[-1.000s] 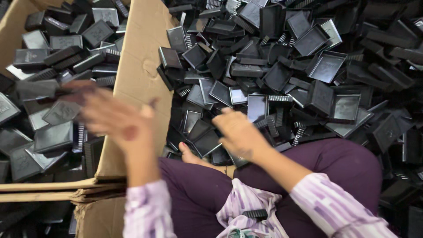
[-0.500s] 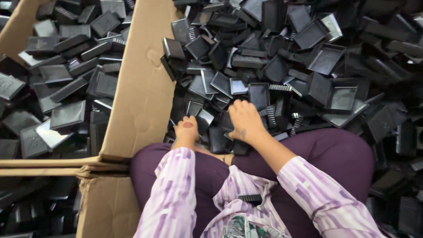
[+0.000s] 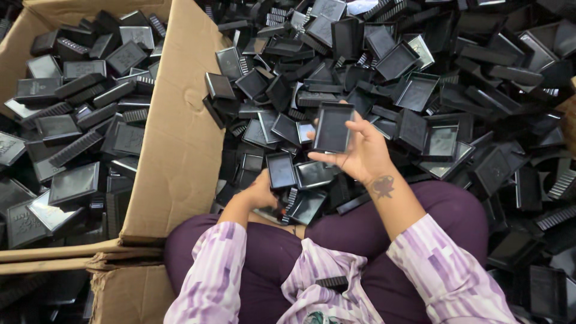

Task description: The person sits on the floor between cardboard boxes filled with black plastic hinged boxes. They pick up the plastic boxes one at a time, open and close the lids, and place them into a cardboard box, working through the pile.

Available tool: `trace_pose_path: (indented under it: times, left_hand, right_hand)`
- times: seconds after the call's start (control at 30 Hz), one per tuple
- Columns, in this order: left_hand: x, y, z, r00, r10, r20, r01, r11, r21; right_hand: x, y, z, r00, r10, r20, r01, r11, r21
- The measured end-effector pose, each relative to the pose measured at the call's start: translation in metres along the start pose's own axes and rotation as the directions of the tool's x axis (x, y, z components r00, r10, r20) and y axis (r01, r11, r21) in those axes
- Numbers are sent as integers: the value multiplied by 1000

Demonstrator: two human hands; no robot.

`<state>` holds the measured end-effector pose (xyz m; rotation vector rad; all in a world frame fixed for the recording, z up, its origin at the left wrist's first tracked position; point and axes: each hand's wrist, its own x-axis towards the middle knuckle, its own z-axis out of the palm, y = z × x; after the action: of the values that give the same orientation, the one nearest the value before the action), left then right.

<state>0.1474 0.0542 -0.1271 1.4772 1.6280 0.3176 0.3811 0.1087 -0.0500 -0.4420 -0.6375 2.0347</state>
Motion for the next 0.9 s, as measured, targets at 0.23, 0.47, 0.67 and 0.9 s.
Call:
trace_pose_path:
  times: [0.23,0.47,0.67,0.9]
  left_hand:
    - [9,0,-8,1000,8,-24,-4,985,171]
    - [-6,7,-22,917,42,-398,-390,305,-869]
    - [-15,-7,-14,914,216,-344,-402,363,-841]
    - [-5,-14,0,949,286,-133,-297,670,-680]
  right_hand:
    - [-2,15,-14,966,-5,258,-51,976,212]
    - [-5,58,-11,991,-21,130,123,504,-855]
    - [-13,73,-9,975,16,223,194,434,-880]
    - [-10,70,-26,971,-67,231,232,508,-830]
